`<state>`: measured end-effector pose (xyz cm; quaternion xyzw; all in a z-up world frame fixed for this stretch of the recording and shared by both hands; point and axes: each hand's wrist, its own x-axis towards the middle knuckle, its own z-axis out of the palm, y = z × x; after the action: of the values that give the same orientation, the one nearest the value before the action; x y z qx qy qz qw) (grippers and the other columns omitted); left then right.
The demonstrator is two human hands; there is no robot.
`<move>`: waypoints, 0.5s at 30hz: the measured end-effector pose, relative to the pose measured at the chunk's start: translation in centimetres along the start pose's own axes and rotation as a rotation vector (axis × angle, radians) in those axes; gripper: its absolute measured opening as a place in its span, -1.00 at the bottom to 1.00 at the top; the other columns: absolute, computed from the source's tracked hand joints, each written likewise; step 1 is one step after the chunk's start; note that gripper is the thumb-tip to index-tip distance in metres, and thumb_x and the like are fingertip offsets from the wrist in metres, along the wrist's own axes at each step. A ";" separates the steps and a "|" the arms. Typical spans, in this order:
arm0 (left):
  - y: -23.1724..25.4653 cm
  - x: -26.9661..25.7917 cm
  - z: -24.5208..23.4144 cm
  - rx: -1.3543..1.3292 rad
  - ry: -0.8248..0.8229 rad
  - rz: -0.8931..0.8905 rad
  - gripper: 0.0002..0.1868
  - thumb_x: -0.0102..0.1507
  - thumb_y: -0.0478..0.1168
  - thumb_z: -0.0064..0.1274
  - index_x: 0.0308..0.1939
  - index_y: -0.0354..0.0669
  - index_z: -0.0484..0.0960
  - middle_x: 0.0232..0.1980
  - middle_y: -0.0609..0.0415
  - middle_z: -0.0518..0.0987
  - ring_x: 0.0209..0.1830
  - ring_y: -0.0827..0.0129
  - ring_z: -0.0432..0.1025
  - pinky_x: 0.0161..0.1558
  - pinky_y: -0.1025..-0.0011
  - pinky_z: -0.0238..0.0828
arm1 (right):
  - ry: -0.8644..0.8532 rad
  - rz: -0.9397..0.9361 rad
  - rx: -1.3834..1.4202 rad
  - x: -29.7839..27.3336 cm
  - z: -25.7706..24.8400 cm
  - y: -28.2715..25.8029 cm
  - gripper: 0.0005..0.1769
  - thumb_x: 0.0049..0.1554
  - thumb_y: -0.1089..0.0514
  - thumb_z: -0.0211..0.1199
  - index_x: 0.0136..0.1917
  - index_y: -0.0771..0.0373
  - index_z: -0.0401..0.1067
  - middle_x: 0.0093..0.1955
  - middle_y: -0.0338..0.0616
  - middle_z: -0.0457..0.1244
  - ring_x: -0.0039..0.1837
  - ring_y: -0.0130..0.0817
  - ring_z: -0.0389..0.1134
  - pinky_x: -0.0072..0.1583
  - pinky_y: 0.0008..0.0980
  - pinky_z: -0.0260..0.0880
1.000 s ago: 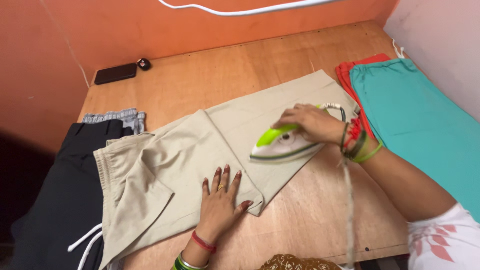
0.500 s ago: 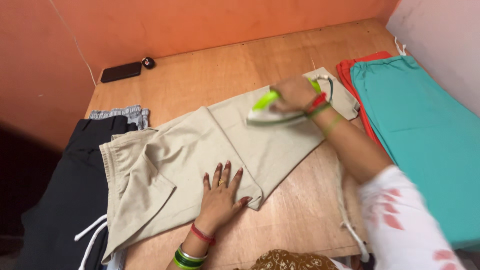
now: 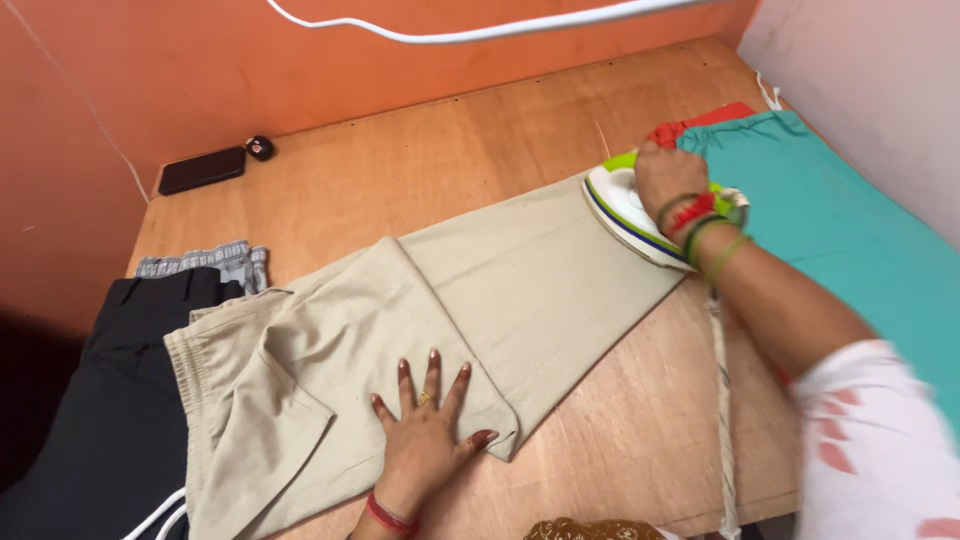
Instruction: The person irons a pair of beige pants on a wooden table. They repeatedly smooth the fabric with one hand while moving a green iron over the surface with the other, adjusting the garment several times to cover different areas.
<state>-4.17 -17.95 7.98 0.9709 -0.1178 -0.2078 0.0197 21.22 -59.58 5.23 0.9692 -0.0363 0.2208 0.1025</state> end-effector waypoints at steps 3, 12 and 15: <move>-0.8 0.6 0.1 0.005 -0.040 -0.071 0.07 0.16 0.50 -0.04 0.61 0.39 -0.17 0.70 0.03 -0.37 0.64 -0.30 -0.56 0.34 -0.59 -0.46 | 0.062 -0.049 0.007 3.3 1.6 -2.2 -0.84 0.18 0.17 0.20 -0.10 0.17 0.60 -0.15 0.05 0.44 -0.08 -0.03 0.52 -0.10 -0.08 0.51; -6.3 3.4 3.6 -0.057 0.153 -0.226 0.00 0.13 0.63 -0.26 0.58 0.55 -0.09 0.70 0.06 -0.33 0.62 -0.37 -0.53 0.26 -0.67 -0.38 | -0.252 -0.314 0.291 -8.5 -13.5 -10.3 -0.58 0.19 0.03 0.13 0.32 0.04 0.39 -0.05 0.09 0.38 -0.05 0.09 0.44 -0.08 0.10 0.41; -6.5 3.4 4.0 -0.055 0.146 -0.223 0.00 0.13 0.63 -0.26 0.58 0.54 -0.09 0.70 0.04 -0.33 0.61 -0.39 -0.55 0.23 -0.69 -0.38 | -0.266 -0.380 0.366 -14.6 -17.7 -11.0 -0.51 0.10 0.13 0.10 0.32 -0.02 0.37 -0.09 0.05 0.35 -0.10 0.09 0.43 -0.11 0.08 0.41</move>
<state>-1.32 -12.45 2.42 0.9896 -0.0016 -0.1404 0.0314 1.88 -44.67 12.46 0.9815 0.1731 0.0717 -0.0399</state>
